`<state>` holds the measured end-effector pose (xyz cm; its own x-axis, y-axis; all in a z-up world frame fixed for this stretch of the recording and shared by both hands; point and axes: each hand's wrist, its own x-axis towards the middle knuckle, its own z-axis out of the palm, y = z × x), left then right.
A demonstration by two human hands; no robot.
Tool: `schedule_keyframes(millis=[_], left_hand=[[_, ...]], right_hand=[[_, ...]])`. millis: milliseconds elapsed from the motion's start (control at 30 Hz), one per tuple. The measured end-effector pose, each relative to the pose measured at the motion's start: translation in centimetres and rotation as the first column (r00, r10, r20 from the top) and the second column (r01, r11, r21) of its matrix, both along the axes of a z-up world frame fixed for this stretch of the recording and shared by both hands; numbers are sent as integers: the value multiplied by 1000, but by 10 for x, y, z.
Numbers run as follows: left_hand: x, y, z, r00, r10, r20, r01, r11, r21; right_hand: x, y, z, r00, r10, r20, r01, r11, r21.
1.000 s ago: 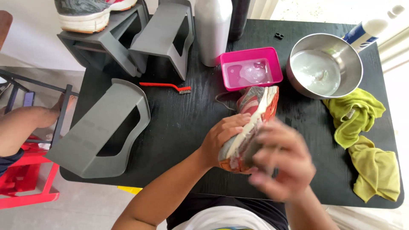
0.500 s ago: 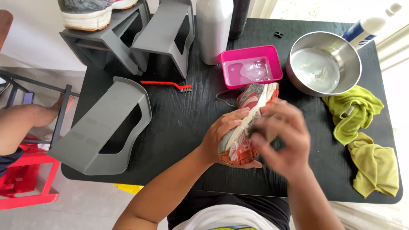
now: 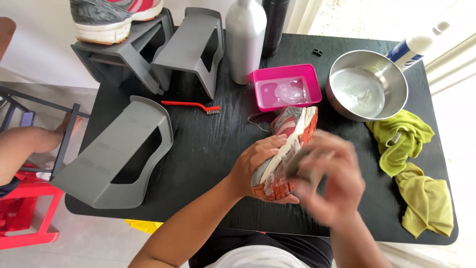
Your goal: The person scrubs the sole and sides of a red and white sneaker using a brush dipped in soapy water. They repeatedly dip the brush into a metal bowl and a pink container while cleaning the shoe on a black table.
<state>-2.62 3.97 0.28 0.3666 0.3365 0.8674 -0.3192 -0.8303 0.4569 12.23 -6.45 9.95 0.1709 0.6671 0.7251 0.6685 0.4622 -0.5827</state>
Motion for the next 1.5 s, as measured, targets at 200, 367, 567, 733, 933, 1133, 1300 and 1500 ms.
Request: schedule_keyframes(millis=[200, 367, 567, 733, 933, 1133, 1300, 1500], left_hand=[[12, -4, 4, 974, -6, 229, 36, 991, -127], [-3, 2, -5, 996, -81, -34, 80, 996, -50], [1, 3, -2, 999, 3, 32, -2, 1000, -24], [2, 1, -7, 1000, -20, 10, 20, 1000, -2], [3, 1, -1, 997, -37, 72, 41, 998, -48], [2, 3, -9, 995, -96, 16, 96, 995, -8], [0, 1, 1, 1000, 1, 29, 0, 1000, -20], [1, 3, -9, 998, -61, -4, 61, 998, 33]], right_hand=[[12, 21, -15, 994, 110, 24, -111, 993, 40], [2, 1, -14, 970, 195, 145, -209, 974, 88], [8, 14, -13, 987, -149, 68, 155, 983, -97], [-8, -2, -7, 984, 66, 164, -66, 998, -10], [6, 10, -6, 997, -8, 72, 12, 999, -47], [6, -2, -16, 979, 166, 121, -162, 986, -39], [4, 4, -3, 984, -156, 90, 163, 983, -89], [-1, 0, -12, 976, 151, 158, -147, 988, -38]])
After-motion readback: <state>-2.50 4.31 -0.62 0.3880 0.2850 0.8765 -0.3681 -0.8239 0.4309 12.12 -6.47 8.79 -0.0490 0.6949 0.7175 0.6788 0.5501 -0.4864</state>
